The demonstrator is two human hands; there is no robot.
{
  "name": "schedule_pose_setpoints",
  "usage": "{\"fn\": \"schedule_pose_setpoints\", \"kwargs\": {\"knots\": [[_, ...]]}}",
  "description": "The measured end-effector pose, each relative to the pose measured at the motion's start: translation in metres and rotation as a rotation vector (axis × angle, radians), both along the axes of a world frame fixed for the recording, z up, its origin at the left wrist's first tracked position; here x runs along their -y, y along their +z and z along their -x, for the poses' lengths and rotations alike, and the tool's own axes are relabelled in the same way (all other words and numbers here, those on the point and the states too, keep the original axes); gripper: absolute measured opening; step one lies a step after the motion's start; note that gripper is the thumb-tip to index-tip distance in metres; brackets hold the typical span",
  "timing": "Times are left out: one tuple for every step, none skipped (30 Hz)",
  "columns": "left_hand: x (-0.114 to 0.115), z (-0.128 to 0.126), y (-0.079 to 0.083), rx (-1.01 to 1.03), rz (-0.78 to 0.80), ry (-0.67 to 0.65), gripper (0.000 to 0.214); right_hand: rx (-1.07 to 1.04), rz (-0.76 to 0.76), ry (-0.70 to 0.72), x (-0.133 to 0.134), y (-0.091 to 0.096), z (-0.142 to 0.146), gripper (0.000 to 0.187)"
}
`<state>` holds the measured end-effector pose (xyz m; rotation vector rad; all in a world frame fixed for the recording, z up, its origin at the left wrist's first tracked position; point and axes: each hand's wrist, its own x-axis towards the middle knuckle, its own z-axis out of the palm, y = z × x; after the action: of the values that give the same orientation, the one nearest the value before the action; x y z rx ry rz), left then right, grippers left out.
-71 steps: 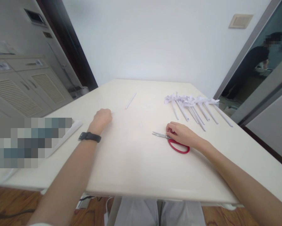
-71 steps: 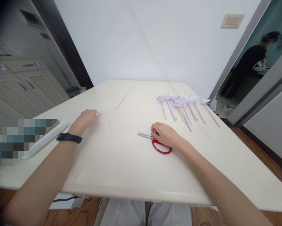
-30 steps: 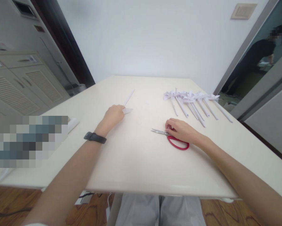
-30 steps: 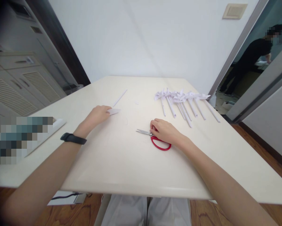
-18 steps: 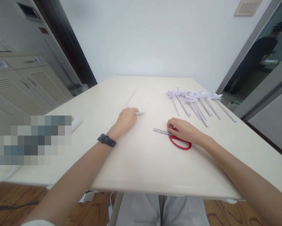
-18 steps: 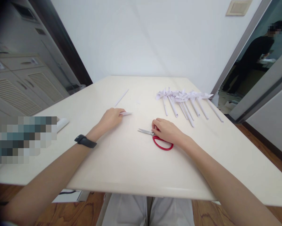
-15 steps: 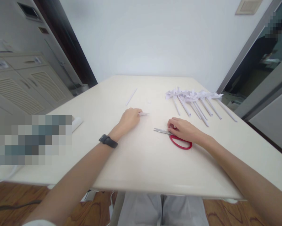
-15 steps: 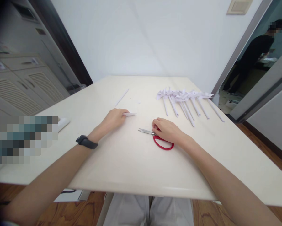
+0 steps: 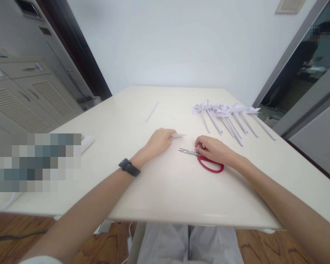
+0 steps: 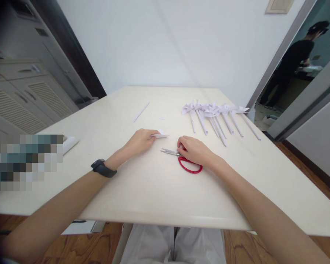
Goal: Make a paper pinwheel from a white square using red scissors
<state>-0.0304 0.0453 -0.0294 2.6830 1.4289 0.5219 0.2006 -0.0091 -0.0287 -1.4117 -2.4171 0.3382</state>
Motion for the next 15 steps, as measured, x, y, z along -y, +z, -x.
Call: {"fn": "schedule_pose_setpoints", "kwargs": {"knots": [[0.001,-0.001,0.001,0.008,0.003,-0.008,0.037,-0.017,0.009,-0.009,0.0,0.0,0.001,0.014],[0.002,-0.002,0.001,0.013,0.007,-0.016,0.036,-0.033,0.022,-0.016,0.001,0.001,0.001,0.016],[0.003,-0.004,0.002,0.021,0.013,-0.028,0.036,-0.048,0.035,-0.025,0.001,0.001,0.002,0.018],[0.005,-0.005,0.003,0.035,0.021,-0.043,0.036,-0.062,0.047,-0.032,0.002,0.001,0.002,0.019],[0.007,-0.007,0.004,0.054,0.03,-0.061,0.037,-0.076,0.057,-0.039,0.002,0.001,0.002,0.021],[0.009,-0.009,0.005,0.078,0.04,-0.081,0.037,-0.09,0.064,-0.043,0.002,0.002,0.003,0.022],[0.011,-0.011,0.006,0.105,0.048,-0.1,0.037,-0.105,0.069,-0.045,0.001,0.002,0.003,0.024],[0.014,-0.013,0.007,0.129,0.055,-0.117,0.037,-0.119,0.073,-0.044,0.001,0.002,0.003,0.025],[0.016,-0.014,0.007,0.147,0.06,-0.13,0.037,-0.13,0.076,-0.04,0.0,0.002,0.003,0.026],[0.018,-0.016,0.008,0.156,0.061,-0.14,0.037,-0.138,0.079,-0.038,0.0,0.002,0.003,0.027],[0.02,-0.017,0.008,0.16,0.062,-0.15,0.037,-0.143,0.081,-0.036,-0.001,0.002,0.003,0.027],[0.021,-0.019,0.008,0.161,0.064,-0.161,0.037,-0.145,0.081,-0.036,-0.001,0.001,0.003,0.027],[0.023,-0.02,0.008,0.16,0.065,-0.173,0.037,-0.146,0.079,-0.037,-0.001,0.001,0.003,0.027],[0.024,-0.021,0.008,0.157,0.065,-0.185,0.037,-0.147,0.078,-0.039,-0.002,0.001,0.003,0.027],[0.025,-0.022,0.008,0.154,0.064,-0.195,0.037,-0.147,0.077,-0.042,-0.002,0.0,0.002,0.028]]}}
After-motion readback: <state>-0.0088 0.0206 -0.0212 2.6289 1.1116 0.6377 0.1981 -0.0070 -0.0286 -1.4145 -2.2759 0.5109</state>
